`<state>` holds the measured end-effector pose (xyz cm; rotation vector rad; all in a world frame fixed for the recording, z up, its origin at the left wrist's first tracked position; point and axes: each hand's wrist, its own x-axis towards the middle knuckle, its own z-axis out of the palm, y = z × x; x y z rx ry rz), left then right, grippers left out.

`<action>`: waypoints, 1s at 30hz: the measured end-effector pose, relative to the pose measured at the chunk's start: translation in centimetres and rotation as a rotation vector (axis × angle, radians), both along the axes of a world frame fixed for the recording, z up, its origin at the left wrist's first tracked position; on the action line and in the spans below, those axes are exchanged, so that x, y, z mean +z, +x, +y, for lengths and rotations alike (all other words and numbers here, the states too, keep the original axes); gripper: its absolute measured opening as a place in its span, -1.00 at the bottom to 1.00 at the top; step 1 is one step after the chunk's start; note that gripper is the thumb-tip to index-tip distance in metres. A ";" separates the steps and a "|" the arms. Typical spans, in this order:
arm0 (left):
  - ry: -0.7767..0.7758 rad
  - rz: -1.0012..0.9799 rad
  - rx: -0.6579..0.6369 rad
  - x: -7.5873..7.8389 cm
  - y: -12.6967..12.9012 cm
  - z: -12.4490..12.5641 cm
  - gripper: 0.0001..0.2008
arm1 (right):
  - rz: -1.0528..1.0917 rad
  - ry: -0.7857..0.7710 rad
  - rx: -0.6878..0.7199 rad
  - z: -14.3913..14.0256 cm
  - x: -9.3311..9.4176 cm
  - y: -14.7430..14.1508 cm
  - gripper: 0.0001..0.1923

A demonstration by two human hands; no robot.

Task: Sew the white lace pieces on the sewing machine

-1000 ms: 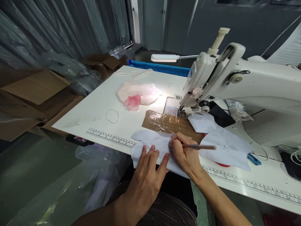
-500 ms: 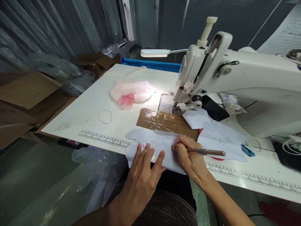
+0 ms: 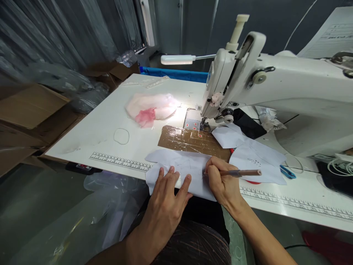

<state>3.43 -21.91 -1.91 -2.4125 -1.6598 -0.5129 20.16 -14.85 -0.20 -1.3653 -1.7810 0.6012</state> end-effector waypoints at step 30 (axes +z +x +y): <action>0.030 -0.049 -0.008 -0.3 -0.1 0.1 -0.58 | 0.015 0.018 -0.137 -0.8 -0.5 1.1 -0.74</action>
